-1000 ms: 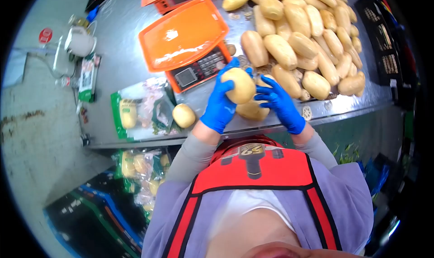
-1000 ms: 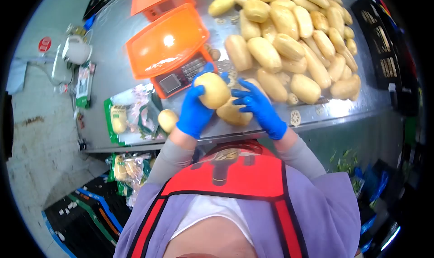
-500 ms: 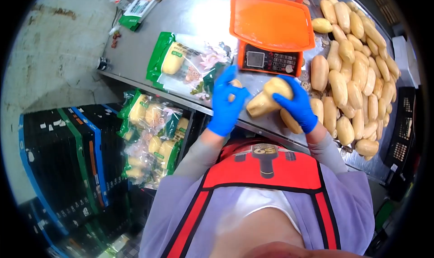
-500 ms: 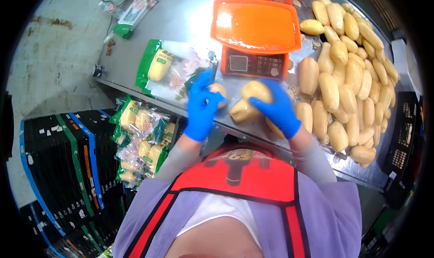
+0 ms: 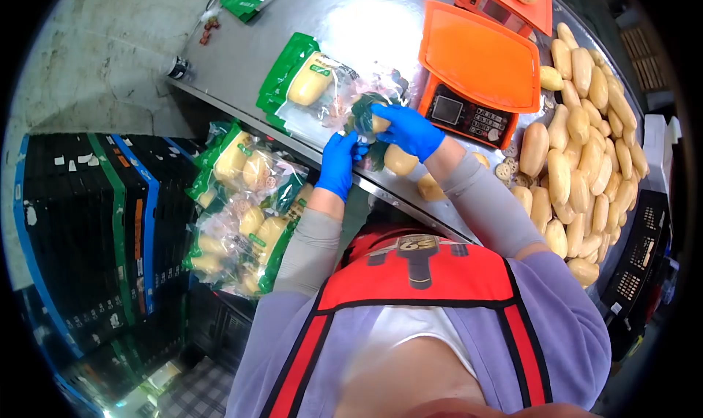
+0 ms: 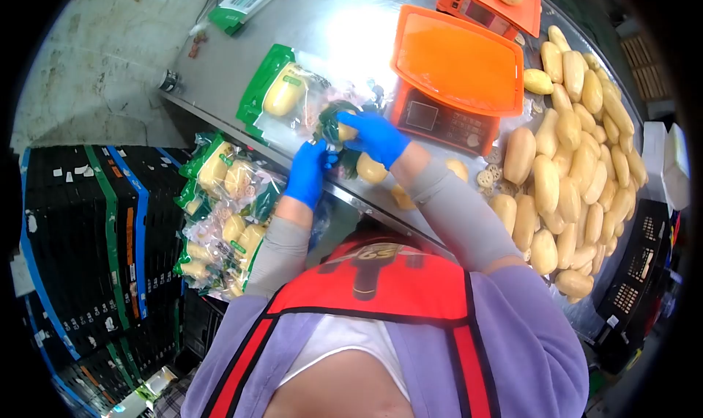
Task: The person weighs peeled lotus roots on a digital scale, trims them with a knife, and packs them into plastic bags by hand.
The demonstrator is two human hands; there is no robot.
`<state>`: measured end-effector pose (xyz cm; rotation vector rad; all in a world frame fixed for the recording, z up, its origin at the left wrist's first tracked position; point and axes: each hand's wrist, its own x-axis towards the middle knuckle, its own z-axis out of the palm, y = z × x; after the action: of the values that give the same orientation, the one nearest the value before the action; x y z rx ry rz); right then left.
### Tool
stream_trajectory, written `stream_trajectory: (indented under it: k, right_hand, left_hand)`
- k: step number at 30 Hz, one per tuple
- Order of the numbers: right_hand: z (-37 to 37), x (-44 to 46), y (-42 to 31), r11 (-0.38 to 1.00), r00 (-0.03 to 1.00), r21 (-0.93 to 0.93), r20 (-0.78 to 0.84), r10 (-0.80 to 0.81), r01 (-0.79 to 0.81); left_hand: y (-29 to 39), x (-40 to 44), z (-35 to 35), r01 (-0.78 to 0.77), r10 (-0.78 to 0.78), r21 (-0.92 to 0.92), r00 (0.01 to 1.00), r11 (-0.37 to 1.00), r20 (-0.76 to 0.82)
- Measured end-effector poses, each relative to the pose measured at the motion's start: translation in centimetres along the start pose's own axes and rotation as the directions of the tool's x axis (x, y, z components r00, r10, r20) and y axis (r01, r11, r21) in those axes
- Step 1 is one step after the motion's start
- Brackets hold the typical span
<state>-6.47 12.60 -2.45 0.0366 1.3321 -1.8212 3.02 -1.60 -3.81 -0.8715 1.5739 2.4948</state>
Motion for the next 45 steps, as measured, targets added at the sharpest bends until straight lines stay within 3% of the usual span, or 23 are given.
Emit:
stream_trajectory:
  k: [2, 3, 5, 7, 9, 10, 11, 13, 15, 17, 18, 22, 23, 25, 26, 29, 30, 31, 33, 35, 37, 41, 45]
  right_hand:
    - [-1.1, 2.0, 2.8, 0.909, 0.99, 0.407, 0.139, 0.032, -0.086]
    - [-0.2, 1.7, 2.6, 0.908, 0.99, 0.41, 0.138, 0.035, -0.089]
    - [2.6, 1.0, 2.2, 0.88, 0.977, 0.449, 0.057, -0.204, 0.158]
    - [3.1, 1.9, 2.7, 0.915, 0.981, 0.363, 0.013, -0.194, 0.177]
    - [3.2, 2.8, 3.4, 0.919, 0.897, -0.135, -0.201, -0.393, 0.372]
    - [2.7, 3.3, 3.2, 0.852, 0.895, -0.424, -0.175, -0.411, 0.309]
    - [2.4, 3.7, 3.0, 0.852, 0.897, -0.423, -0.17, -0.408, 0.308]
    - [2.5, 3.8, 2.0, 0.854, 0.984, -0.515, -0.101, -0.146, 0.074]
    - [2.6, 3.6, 1.3, 0.929, 0.997, -0.371, -0.06, -0.039, 0.014]
    - [2.3, 3.9, 1.1, 0.995, 0.982, 0.046, 0.175, 0.077, -0.086]
    - [2.7, 4.1, 1.2, 0.992, 0.98, 0.094, 0.189, 0.068, -0.087]
    - [4.4, 3.4, 1.8, 0.976, 0.998, -0.205, 0.005, -0.07, 0.07]
    - [4.7, 3.0, 1.4, 0.855, 0.979, -0.489, -0.01, -0.202, 0.172]
    - [5.1, 2.6, 0.4, 0.366, 0.895, -0.894, 0.077, -0.44, 0.257]
    - [4.8, 3.7, 1.9, 0.083, 0.687, -0.922, 0.218, -0.693, 0.377]
    - [4.8, 0.9, 0.1, 0.094, 0.584, -0.865, 0.248, -0.773, 0.493]
    - [4.5, -0.2, -0.5, 0.278, 0.624, -0.799, 0.15, -0.767, 0.533]
    - [3.8, -1.0, -1.5, 0.265, 0.593, -0.785, 0.157, -0.789, 0.56]
    - [2.8, -1.9, -2.2, 0.324, 0.563, -0.861, -0.053, -0.825, 0.393]
    - [2.3, -0.8, -1.4, 0.365, 0.573, -0.829, -0.067, -0.817, 0.424]
    - [3.3, 0.0, -0.4, 0.719, 0.815, -0.543, -0.104, -0.57, 0.433]
    - [2.3, 2.8, -1.5, 0.849, 0.906, -0.422, -0.13, -0.404, 0.318]
    - [7.5, 0.0, -5.6, 0.613, 0.651, -0.395, -0.048, -0.757, 0.684]
  left_hand:
    - [0.3, 0.3, -0.6, -0.046, 0.047, 0.047, 0.998, 0.998, -0.03]
    - [0.5, 0.4, -1.1, -0.046, 0.046, 0.042, 0.999, 0.998, -0.001]
    - [0.8, 0.4, -1.6, -0.043, 0.042, 0.039, 0.999, 0.998, 0.023]
    - [1.2, 0.2, -1.7, -0.012, 0.013, 0.058, 1.0, 0.998, -0.014]
    - [0.9, 0.3, -2.0, 0.027, -0.027, 0.045, 1.0, 0.999, 0.0]
    - [0.8, 0.5, -2.2, 0.06, -0.061, 0.031, 0.998, 0.998, 0.021]
    - [0.5, 0.7, -2.5, 0.06, -0.06, 0.029, 0.998, 0.998, 0.016]
    - [0.3, 0.6, -2.9, 0.026, -0.026, -0.019, 1.0, 0.999, -0.009]
    - [1.1, 0.0, -2.9, 0.021, -0.022, -0.027, 1.0, 0.999, -0.008]
    - [1.6, 0.1, -3.4, 0.019, -0.019, -0.034, 1.0, 0.999, -0.004]
    - [1.7, 0.5, -4.0, 0.046, -0.045, -0.042, 0.998, 0.998, 0.033]
    - [3.3, 0.6, -5.0, 0.079, -0.083, 0.089, 0.996, 0.993, 0.044]
    - [3.1, 0.8, -5.5, 0.08, -0.084, 0.089, 0.996, 0.993, 0.043]
    - [2.7, 1.1, -6.2, 0.07, -0.077, 0.145, 0.996, 0.987, 0.043]
    - [2.5, 1.0, -6.2, 0.071, -0.079, 0.144, 0.996, 0.987, 0.044]
    - [3.3, 1.0, -5.7, 0.053, -0.052, -0.009, 0.998, 0.999, 0.022]
    - [3.1, 1.5, -6.8, 0.069, -0.063, -0.151, 0.997, 0.986, 0.046]
    - [3.2, 1.7, -7.5, 0.086, -0.068, -0.29, 0.995, 0.953, 0.071]
    - [3.8, 1.8, -8.2, 0.153, -0.129, -0.39, 0.988, 0.908, 0.086]
    - [4.5, 1.4, -8.8, 0.199, -0.156, -0.404, 0.978, 0.893, 0.137]
    - [5.0, 1.3, -8.4, 0.179, -0.139, -0.391, 0.982, 0.903, 0.129]
    - [6.7, 0.3, -8.1, 0.129, -0.116, -0.325, 0.991, 0.937, 0.06]
    - [7.4, -0.1, -9.5, 0.115, -0.101, -0.279, 0.993, 0.953, 0.067]
